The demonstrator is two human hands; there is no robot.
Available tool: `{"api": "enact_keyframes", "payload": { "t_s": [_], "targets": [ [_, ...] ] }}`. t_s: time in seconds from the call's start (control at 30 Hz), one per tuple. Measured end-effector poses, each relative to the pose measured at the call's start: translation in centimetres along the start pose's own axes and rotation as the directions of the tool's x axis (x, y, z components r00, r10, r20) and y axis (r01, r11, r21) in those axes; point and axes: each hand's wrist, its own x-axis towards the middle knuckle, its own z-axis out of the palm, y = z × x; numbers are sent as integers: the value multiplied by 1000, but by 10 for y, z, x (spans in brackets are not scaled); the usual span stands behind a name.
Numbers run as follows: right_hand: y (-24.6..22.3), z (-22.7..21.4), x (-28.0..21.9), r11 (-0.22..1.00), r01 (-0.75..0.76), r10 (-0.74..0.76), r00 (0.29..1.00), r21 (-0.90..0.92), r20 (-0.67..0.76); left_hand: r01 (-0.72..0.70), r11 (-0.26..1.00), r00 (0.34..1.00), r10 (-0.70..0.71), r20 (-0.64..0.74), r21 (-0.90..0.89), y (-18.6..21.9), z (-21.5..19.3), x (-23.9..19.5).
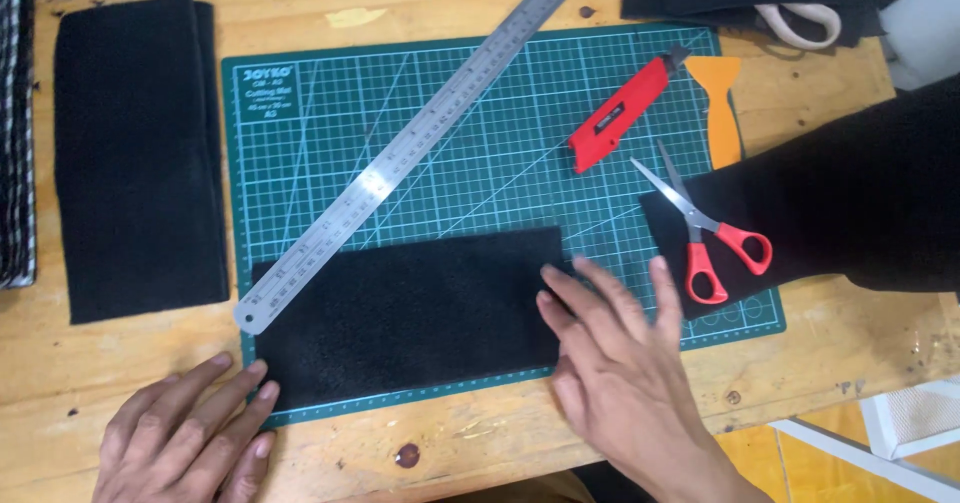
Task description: The person cuts a piece of black fabric using red scissors on a green cutting mat. They then smooth the cut piece and place it on a stack of similar fabric pieces.
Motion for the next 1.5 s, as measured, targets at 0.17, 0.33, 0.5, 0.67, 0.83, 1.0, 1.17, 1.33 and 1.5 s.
{"api": "enact_keyframes", "payload": {
  "t_s": [0.17,0.33,0.5,0.67,0.83,1.0,1.17,1.33,1.5],
  "targets": [
    [5,13,-8,999,-16,13,997,33,77,-62,998,995,63,-74,9,-7,12,1],
    [6,15,-10,999,-7,3,995,36,97,-75,997,992,75,-106,7,-11,18,-3],
    [6,17,-10,999,-32,30,997,40,64,-36,999,997,36,-73,3,-8,14,-2],
    [6,16,-9,997,-37,33,997,62,64,8,1000,1000,-8,-28,12,-2,6,0],
    [5,14,-9,995,-37,32,998,95,56,23,999,1000,-23,4,-43,3,-5,9],
    [6,15,-9,995,-55,52,998,87,40,47,993,996,-39,74,-104,6,-17,15],
    [6,8,-6,992,-66,57,995,107,79,53,988,993,-37,112,-144,3,-21,19],
    [9,7,-4,998,-41,37,996,45,82,66,987,985,-41,170,-145,-4,-22,13],
    [12,5,3,995,-7,14,998,-102,66,13,970,987,27,159,-243,-7,-36,25]
  ]
}}
